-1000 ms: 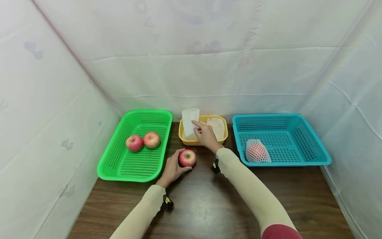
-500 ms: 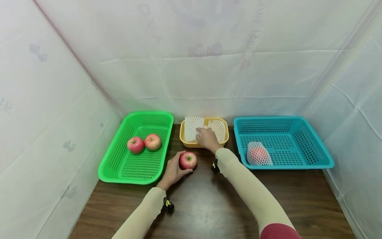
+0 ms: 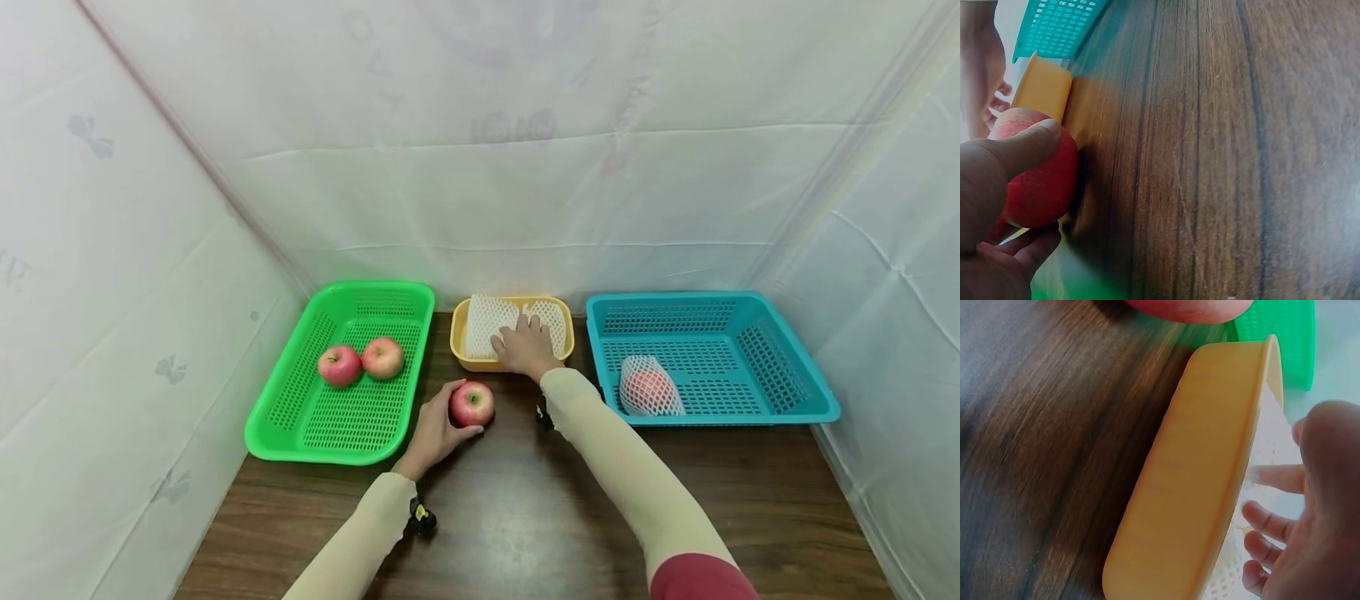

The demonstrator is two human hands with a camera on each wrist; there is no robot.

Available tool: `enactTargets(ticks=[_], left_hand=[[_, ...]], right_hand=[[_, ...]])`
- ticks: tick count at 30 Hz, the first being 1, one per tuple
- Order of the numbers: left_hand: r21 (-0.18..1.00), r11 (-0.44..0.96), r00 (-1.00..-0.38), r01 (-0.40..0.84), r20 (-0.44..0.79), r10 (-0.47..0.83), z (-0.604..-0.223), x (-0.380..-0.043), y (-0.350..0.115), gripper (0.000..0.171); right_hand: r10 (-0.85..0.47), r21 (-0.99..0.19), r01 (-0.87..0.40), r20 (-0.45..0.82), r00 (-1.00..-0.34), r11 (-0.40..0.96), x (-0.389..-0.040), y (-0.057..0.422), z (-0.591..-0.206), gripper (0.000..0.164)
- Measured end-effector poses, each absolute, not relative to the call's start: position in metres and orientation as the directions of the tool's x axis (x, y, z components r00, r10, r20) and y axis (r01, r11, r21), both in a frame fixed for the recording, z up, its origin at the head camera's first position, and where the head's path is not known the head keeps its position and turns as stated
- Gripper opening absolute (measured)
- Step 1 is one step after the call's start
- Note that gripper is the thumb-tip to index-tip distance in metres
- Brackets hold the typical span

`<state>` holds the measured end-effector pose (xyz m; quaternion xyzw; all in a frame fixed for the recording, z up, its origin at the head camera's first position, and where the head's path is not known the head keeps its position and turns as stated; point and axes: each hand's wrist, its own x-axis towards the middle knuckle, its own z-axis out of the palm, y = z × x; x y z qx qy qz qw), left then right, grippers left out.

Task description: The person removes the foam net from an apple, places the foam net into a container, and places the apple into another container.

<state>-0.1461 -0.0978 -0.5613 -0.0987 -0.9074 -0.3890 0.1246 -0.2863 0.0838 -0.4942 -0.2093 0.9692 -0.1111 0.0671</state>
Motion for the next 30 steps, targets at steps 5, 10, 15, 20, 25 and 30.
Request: enactTargets(ticks=[5,10,15,20,25,30], left_hand=[[0.688,0.673,-0.952,0.273,0.293,0.087,-0.562,-0.145,-0.097,0.082],[0.677,0.682,-0.951,0.275,0.297,0.088,-0.562,-0.145,-0.098,0.082],[0.654,0.709,-0.956,0.264,0.275,0.102,-0.558,-0.148,-0.098,0.082],[0.619,0.750,-0.968,0.232,0.221,0.116,-0.548,-0.152,-0.095,0.081],[0.603,0.774,-0.978,0.192,0.182,0.101,-0.542,-0.150,-0.091,0.081],[0.592,0.792,-0.987,0.147,0.139,0.079,-0.540,-0.147,-0.090,0.082]], right_hand=[[-0.431,-0.233,-0.397,-0.119,-0.894,0.888,-0.284,0.085,-0.494,0.052],[-0.439,-0.240,-0.405,-0.110,-0.892,0.882,-0.283,0.086,-0.494,0.052],[-0.440,-0.235,-0.410,-0.091,-0.893,0.881,-0.282,0.085,-0.494,0.053],[-0.439,-0.235,-0.414,-0.066,-0.896,0.880,-0.281,0.088,-0.490,0.055],[-0.426,-0.227,-0.406,-0.046,-0.903,0.885,-0.276,0.093,-0.486,0.057],[-0.418,-0.231,-0.411,0.022,-0.908,0.882,-0.266,0.102,-0.482,0.060]])
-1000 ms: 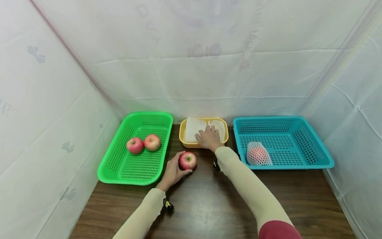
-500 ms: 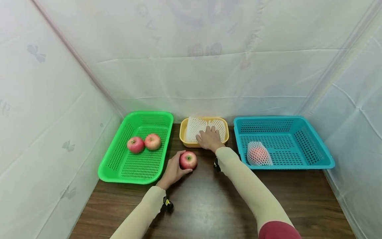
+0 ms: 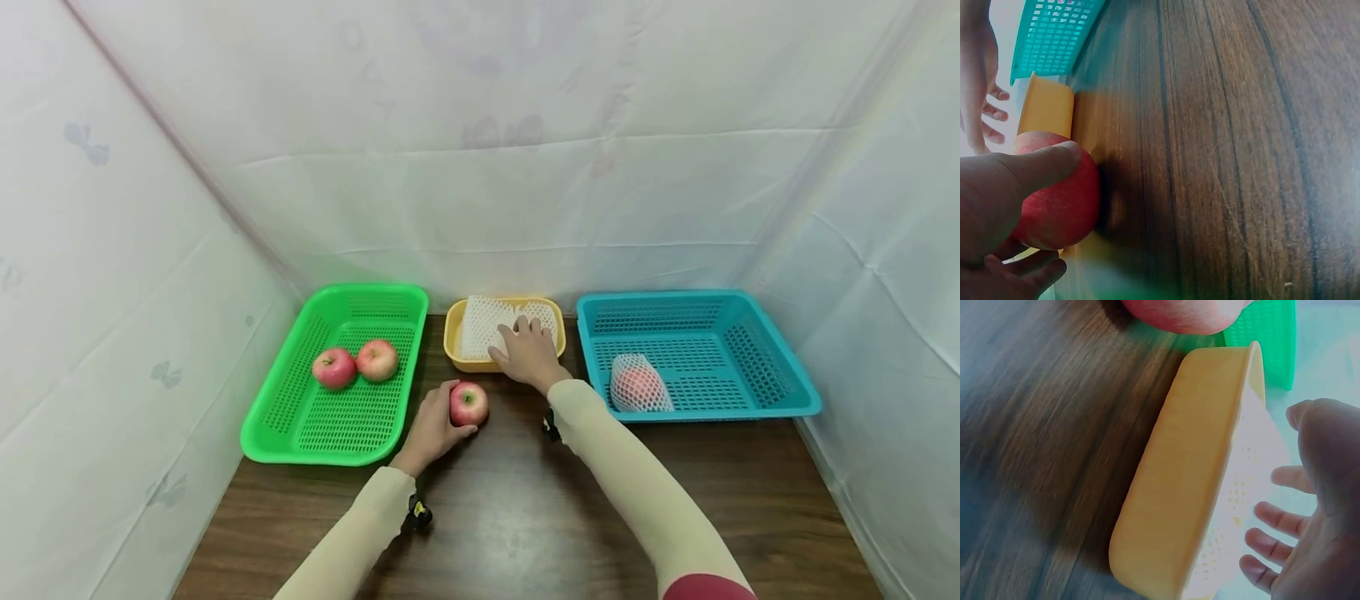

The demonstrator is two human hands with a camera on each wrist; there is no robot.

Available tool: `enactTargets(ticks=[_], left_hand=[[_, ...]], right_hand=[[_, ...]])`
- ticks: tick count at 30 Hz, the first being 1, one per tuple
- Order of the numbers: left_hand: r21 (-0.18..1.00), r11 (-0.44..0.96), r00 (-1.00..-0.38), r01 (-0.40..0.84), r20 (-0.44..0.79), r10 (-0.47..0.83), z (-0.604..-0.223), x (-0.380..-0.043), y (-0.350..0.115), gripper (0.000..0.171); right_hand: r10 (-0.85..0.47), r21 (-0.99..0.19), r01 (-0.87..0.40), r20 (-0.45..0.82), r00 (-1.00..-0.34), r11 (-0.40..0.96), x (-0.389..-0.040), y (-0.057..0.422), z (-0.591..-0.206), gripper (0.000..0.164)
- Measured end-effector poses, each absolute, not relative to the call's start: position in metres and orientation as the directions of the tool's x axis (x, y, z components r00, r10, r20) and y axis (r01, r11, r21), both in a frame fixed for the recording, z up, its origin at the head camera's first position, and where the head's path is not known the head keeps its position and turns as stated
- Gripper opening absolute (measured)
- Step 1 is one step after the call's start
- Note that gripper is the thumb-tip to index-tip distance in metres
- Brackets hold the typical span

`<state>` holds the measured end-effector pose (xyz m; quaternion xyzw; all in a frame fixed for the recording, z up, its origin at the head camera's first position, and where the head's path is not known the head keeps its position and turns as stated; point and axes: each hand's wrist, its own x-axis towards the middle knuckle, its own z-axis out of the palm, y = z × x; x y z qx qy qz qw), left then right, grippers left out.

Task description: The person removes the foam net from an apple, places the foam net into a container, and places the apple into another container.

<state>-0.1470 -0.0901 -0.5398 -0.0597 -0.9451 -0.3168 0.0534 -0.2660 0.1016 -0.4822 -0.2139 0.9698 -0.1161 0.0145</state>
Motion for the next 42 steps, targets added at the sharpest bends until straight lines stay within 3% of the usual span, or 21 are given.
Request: enactTargets(ticks=[13,30,42], left_hand=[[0.564,0.815,-0.989,0.135,0.129,0.075,-0.542,-0.146,-0.091,0.082],[0.552,0.822,-0.988,0.141,0.137,0.078,-0.541,-0.148,-0.092,0.082],[0.515,0.836,-0.981,0.193,0.090,0.171,-0.527,-0.157,-0.094,0.082]], right_hand=[[-0.486,-0.210,-0.526,0.213,-0.847,0.824,-0.247,0.119,-0.479,0.074],[-0.519,-0.167,-0.547,0.186,-0.834,0.820,-0.231,0.139,-0.488,0.090],[-0.525,-0.167,-0.560,0.213,-0.824,0.811,-0.225,0.146,-0.494,0.092]])
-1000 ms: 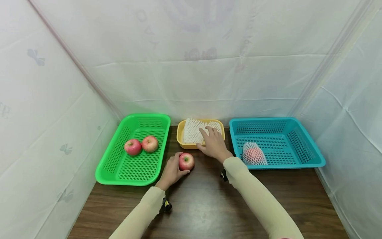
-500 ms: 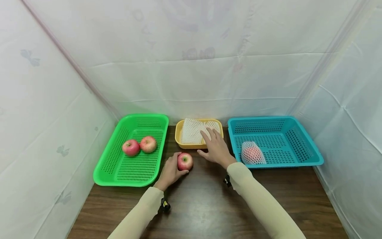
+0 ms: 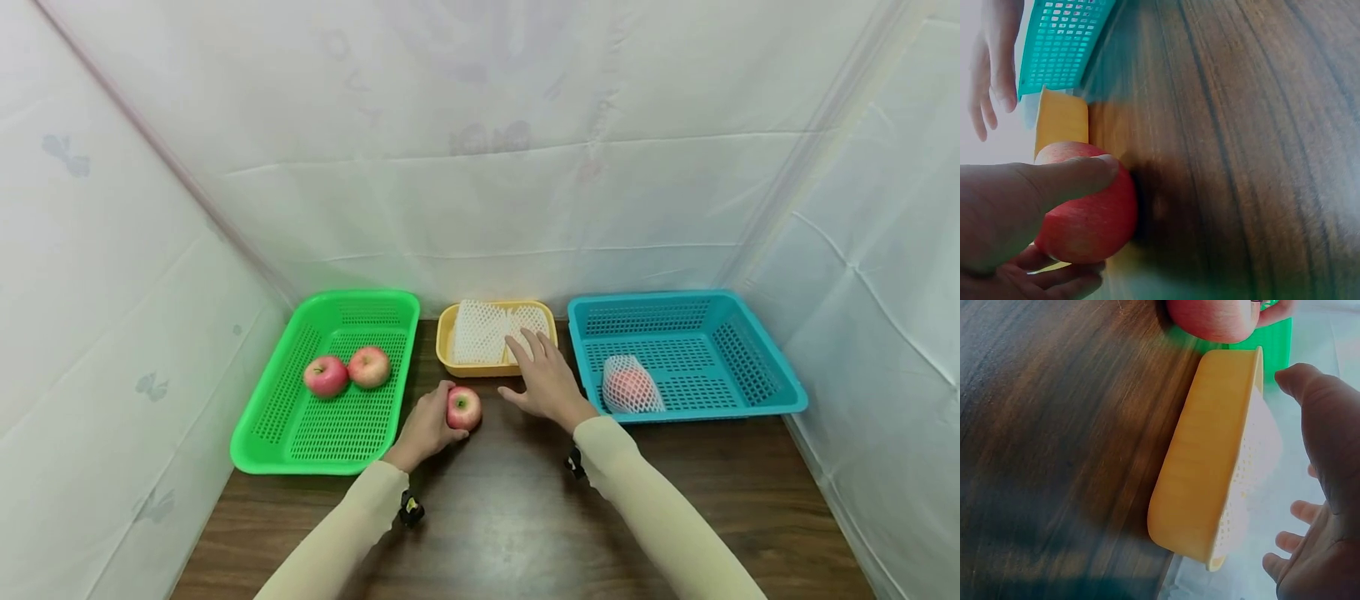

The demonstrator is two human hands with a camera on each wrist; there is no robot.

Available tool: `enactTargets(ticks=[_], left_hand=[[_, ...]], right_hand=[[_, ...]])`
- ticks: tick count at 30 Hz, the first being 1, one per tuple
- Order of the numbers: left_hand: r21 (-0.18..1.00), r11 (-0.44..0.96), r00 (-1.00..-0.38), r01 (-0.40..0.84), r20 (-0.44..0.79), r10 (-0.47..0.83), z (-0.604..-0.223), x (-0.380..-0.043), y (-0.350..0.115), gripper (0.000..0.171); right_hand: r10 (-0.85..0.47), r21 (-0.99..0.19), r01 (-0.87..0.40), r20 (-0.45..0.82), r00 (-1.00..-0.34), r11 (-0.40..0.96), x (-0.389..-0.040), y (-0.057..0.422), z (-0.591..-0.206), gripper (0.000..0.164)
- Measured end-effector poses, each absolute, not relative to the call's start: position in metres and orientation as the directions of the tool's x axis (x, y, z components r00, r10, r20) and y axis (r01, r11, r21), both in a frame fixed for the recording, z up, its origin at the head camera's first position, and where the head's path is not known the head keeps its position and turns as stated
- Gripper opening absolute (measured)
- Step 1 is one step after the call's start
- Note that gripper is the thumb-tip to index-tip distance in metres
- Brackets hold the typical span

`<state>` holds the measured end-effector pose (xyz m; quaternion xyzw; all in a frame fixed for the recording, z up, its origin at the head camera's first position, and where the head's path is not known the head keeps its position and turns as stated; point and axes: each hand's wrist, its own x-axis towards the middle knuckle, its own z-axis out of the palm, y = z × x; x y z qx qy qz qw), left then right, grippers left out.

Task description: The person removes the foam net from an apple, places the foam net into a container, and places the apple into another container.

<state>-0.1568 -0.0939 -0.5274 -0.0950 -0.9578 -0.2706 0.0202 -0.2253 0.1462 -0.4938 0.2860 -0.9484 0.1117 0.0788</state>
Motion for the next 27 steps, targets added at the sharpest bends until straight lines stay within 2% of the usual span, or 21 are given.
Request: enactTargets(ticks=[5,10,18,27], left_hand=[[0.490,0.838,-0.969,0.240,0.066,0.238,-0.525,-0.160,-0.095,0.086],[0.469,0.834,-0.954,0.292,0.088,0.285,-0.523,-0.164,-0.096,0.078],[0.446,0.845,-0.952,0.296,0.066,0.299,-0.513,-0.165,-0.097,0.078],[0.444,0.834,-0.944,0.329,0.131,0.303,-0.491,-0.164,-0.105,0.078]], right_hand=[[-0.517,-0.176,-0.554,0.215,-0.828,0.814,-0.224,0.147,-0.498,0.093],[-0.517,-0.187,-0.551,0.203,-0.832,0.813,-0.222,0.145,-0.500,0.094],[-0.525,-0.196,-0.556,0.189,-0.830,0.808,-0.219,0.143,-0.501,0.094],[-0.556,-0.221,-0.591,0.203,-0.806,0.776,-0.217,0.136,-0.507,0.096]])
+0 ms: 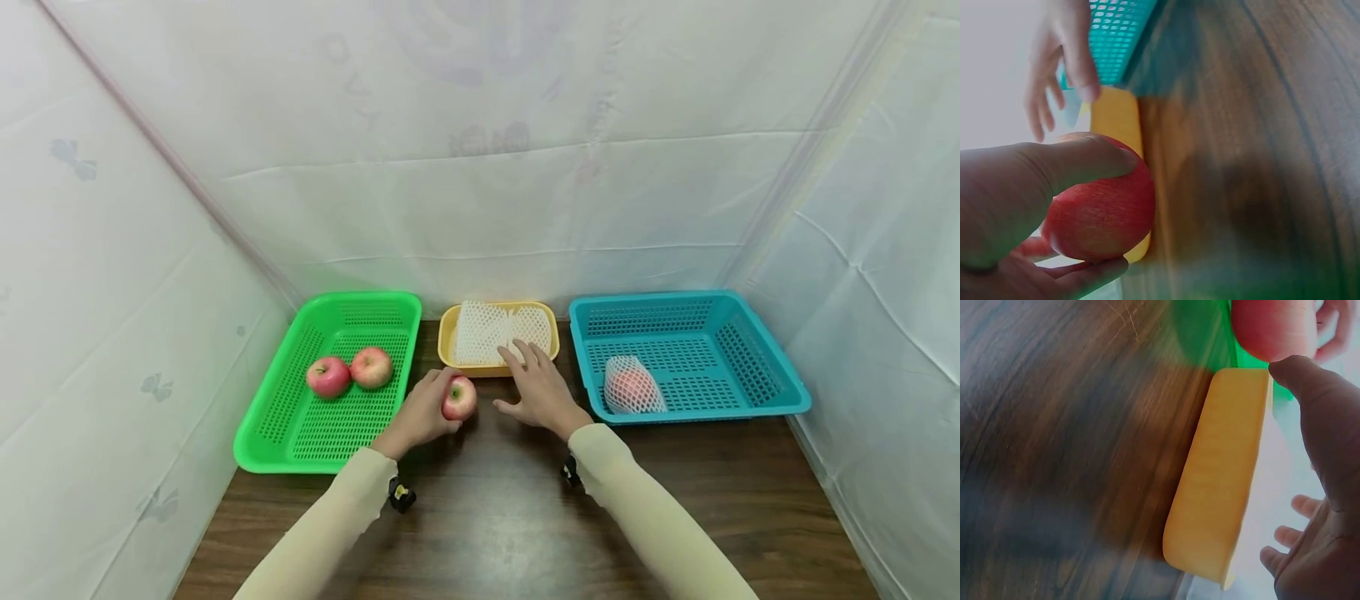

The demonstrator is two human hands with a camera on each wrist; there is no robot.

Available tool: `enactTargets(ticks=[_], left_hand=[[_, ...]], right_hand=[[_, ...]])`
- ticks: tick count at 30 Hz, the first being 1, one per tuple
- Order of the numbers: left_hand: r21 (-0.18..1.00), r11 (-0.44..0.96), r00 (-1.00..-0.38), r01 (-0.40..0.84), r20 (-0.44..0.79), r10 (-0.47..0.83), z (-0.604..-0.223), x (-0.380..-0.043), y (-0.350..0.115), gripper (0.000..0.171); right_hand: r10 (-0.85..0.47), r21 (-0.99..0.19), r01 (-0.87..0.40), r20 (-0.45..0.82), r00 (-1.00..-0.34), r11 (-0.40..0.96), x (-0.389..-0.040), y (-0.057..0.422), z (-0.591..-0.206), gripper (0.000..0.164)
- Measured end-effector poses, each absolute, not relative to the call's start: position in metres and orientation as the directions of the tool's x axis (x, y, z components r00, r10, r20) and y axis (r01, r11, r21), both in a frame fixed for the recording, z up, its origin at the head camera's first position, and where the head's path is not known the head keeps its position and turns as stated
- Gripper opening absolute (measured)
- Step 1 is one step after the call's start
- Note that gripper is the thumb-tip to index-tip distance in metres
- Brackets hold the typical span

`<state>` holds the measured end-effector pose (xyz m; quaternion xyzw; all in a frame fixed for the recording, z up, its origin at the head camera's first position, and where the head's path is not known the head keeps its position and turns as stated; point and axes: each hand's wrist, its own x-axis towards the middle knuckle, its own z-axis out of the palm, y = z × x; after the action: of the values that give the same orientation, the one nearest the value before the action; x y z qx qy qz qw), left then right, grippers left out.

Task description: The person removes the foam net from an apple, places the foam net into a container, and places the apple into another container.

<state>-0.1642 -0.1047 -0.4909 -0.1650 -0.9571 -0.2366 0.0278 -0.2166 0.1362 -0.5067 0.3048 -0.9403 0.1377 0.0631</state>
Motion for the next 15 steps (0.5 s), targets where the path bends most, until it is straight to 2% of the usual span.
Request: enactTargets(ticks=[7,15], left_hand=[[0.478,0.813,-0.943,0.333,0.167,0.288,-0.477,-0.166,-0.115,0.083],[0.527,0.776,-0.938,0.346,0.201,0.282,-0.461,-0.166,-0.130,0.081]], right_hand=[[-0.559,-0.253,-0.579,0.151,-0.815,0.775,-0.215,0.127,-0.509,0.098],[-0.579,-0.269,-0.598,0.154,-0.800,0.755,-0.212,0.118,-0.510,0.098]])
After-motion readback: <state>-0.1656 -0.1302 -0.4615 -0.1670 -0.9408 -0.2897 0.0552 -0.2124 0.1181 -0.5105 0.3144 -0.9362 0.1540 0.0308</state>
